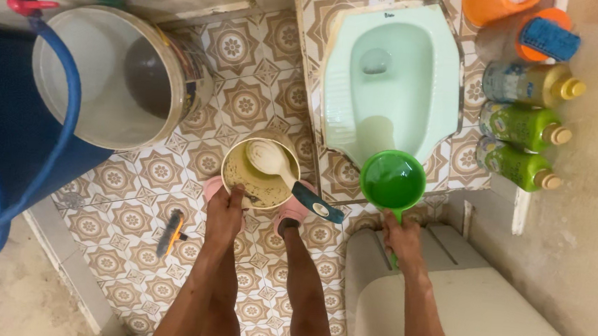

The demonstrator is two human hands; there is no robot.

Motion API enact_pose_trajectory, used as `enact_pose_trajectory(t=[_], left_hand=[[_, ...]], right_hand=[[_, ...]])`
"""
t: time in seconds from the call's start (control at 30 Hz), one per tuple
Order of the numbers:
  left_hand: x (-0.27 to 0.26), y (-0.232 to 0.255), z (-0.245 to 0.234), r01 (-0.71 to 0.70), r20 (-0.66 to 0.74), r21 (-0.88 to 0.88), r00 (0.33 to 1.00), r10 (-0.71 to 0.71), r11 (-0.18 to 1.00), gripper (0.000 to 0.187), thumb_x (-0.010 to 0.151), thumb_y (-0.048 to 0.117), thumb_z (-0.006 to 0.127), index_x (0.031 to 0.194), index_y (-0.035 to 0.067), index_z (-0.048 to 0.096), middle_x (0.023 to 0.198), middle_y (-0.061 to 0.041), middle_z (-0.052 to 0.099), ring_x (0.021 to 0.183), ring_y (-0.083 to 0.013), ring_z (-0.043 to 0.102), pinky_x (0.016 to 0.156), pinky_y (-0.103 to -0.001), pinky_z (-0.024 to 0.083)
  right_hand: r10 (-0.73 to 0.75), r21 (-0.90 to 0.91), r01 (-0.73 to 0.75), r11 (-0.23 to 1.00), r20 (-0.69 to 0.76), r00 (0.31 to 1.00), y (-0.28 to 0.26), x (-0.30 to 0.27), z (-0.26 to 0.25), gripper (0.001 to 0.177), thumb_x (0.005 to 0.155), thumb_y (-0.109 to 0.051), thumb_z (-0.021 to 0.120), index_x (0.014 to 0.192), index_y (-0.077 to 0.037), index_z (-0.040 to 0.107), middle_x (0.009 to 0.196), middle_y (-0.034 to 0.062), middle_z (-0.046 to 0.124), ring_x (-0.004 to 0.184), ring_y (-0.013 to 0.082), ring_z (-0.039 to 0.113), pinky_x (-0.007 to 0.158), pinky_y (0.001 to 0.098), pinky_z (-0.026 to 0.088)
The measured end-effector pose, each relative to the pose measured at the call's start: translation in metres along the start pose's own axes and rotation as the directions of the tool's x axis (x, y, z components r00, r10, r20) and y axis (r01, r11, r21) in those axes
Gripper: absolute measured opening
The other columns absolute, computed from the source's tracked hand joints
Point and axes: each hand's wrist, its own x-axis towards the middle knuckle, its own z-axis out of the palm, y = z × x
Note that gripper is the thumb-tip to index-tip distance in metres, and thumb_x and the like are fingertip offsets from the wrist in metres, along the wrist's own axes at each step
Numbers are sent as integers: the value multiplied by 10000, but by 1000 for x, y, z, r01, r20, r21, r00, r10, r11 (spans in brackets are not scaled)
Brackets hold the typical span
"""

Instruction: The person scoops water from a blue tub with a green scoop and pours it into a squat toilet multiple times. Then the person uses a brush and a small container of liquid to scrub the tiled floor around the toilet.

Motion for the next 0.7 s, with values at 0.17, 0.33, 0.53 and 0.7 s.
enact_pose_trajectory(t=[0.17, 0.33, 0.53, 0.7], left_hand=[[-1, 2, -21, -2, -14, 127, 1000, 3, 992, 381, 1054, 299, 494, 1070, -25, 695, 797, -192, 746, 708, -275, 719, 688, -392, 534], [-2, -2, -33, -60, -44, 150, 997, 67, 987, 379, 1038, 298, 509, 1068, -25, 705, 789, -187, 741, 729, -300, 727, 681, -398, 530], [-10, -1, -45, 28, -3, 113, 1000, -28, 993, 405, 1026, 319, 495, 1063, -31, 696, 765, -191, 742, 693, -334, 727, 672, -429, 540], [-9, -4, -55, -27, 1, 201, 1000, 27, 979, 423, 1056, 330, 506, 1051, -49, 692, 810, -221, 724, 759, -338, 705, 712, -436, 528]], right_hand=[[39, 16, -39, 999, 5, 999, -26, 0, 20, 342, 964, -287, 655, 738, -32, 615, 571, 26, 536, 433, 137, 456, 388, 337, 348], [112, -121, -117, 986, -45, 993, -54, 1, 38, 373, 978, -289, 645, 755, 10, 646, 576, 60, 547, 451, 159, 476, 406, 347, 375], [123, -36, -125, 992, -44, 991, -62, 12, 52, 346, 981, -293, 659, 821, 11, 624, 634, 53, 559, 472, 161, 470, 403, 358, 360], [114, -66, -117, 991, -56, 992, -78, 16, 59, 335, 986, -301, 652, 827, -7, 638, 643, 45, 563, 486, 146, 487, 411, 351, 388]])
